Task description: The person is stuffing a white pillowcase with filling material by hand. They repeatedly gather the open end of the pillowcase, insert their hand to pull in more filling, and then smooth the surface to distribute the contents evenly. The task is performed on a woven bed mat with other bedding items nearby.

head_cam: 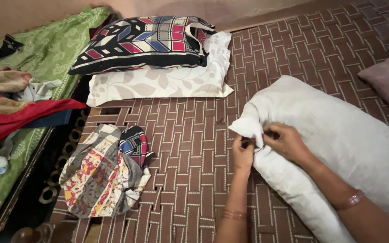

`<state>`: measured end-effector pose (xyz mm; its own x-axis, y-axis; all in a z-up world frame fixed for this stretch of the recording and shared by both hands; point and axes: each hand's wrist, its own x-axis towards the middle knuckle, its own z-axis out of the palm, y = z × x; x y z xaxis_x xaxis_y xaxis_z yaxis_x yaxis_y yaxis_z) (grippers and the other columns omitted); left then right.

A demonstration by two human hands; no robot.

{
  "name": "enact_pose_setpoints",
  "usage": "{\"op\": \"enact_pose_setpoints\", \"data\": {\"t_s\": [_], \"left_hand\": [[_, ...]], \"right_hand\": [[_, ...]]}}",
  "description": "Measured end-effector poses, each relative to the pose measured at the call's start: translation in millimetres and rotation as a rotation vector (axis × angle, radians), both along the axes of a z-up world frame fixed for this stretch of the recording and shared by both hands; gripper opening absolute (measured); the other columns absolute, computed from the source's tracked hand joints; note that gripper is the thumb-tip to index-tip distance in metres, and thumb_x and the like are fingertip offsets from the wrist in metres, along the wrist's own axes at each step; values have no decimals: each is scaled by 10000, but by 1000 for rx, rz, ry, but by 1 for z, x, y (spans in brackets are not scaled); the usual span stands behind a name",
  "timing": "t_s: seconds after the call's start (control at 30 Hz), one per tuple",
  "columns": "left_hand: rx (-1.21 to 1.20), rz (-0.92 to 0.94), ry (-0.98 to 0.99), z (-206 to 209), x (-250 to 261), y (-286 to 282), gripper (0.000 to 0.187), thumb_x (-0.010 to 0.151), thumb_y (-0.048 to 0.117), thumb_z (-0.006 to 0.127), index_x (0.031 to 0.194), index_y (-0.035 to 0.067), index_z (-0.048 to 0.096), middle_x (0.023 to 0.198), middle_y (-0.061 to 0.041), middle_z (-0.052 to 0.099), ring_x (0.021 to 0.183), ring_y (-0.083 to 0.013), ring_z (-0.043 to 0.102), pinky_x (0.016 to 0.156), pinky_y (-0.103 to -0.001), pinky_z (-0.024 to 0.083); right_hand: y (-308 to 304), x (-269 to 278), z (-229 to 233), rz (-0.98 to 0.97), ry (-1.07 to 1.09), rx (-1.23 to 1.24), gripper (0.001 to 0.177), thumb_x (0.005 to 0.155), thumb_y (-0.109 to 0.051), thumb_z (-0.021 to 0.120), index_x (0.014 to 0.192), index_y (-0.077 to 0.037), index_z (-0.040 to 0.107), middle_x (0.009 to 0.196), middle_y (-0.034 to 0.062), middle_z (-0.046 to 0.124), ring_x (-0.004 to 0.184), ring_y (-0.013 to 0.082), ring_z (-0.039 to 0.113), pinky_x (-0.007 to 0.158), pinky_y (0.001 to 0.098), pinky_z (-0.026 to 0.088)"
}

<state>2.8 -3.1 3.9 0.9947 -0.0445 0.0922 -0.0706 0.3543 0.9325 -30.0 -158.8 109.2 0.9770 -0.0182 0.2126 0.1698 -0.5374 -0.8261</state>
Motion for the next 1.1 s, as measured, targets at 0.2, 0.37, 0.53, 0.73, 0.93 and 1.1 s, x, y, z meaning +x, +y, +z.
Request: {"op": "enact_pose_setpoints", "data": {"t_s": [0.2, 0.37, 0.53, 0.73, 0.93, 1.1], "left_hand": [[-33, 306, -40, -40, 23, 12, 299, 908, -25, 606, 1197, 8, 674, 1102, -43, 735, 998, -123, 677, 896, -262, 535], [157, 398, 9, -45, 17, 13, 226, 1014, 133, 702, 977, -88, 667, 896, -95, 661, 834, -163, 583, 734, -308, 484], [144, 226, -58, -13, 1, -5, 285, 1007, 237, 708, 996, -46, 729, 908, -15, 710, 839, -108, 613, 756, -268, 499], [194, 116, -95, -5, -7, -2, 157, 932, 99, 743, 1026, -17, 696, 917, -12, 709, 843, -92, 616, 777, -263, 502], [140, 55, -66, -29, 10, -3, 45, 923, 17, 700, 961, -7, 703, 888, -26, 722, 813, -100, 630, 730, -266, 505], [104, -6, -13, -35, 16, -2, 47, 941, -17, 654, 933, 8, 693, 874, -7, 719, 802, -84, 635, 723, -241, 501]], "right_hand": [[1, -8, -8, 437, 194, 304, 177, 851, -128, 812, 957, 7, 766, 917, 24, 696, 857, 89, 630, 730, 255, 510], [7, -32, 16, 239, 254, 597, 172, 930, -141, 732, 1021, 5, 734, 929, 17, 682, 811, 115, 638, 694, 257, 522], [6, -26, 38, -38, 35, 262, 227, 947, -138, 681, 1149, -38, 706, 1027, 39, 733, 906, 123, 682, 790, 261, 541], [3, -21, 17, 7, -181, -20, 331, 801, -104, 786, 1110, 3, 733, 1049, 118, 743, 847, 198, 741, 755, 302, 579], [10, -29, 25, -36, -194, -83, 309, 756, -112, 804, 1049, -27, 752, 936, 104, 743, 764, 230, 732, 701, 324, 567], [21, -41, 35, -101, -318, -271, 255, 710, -169, 843, 908, -41, 746, 835, 115, 712, 735, 283, 690, 676, 378, 541]]}}
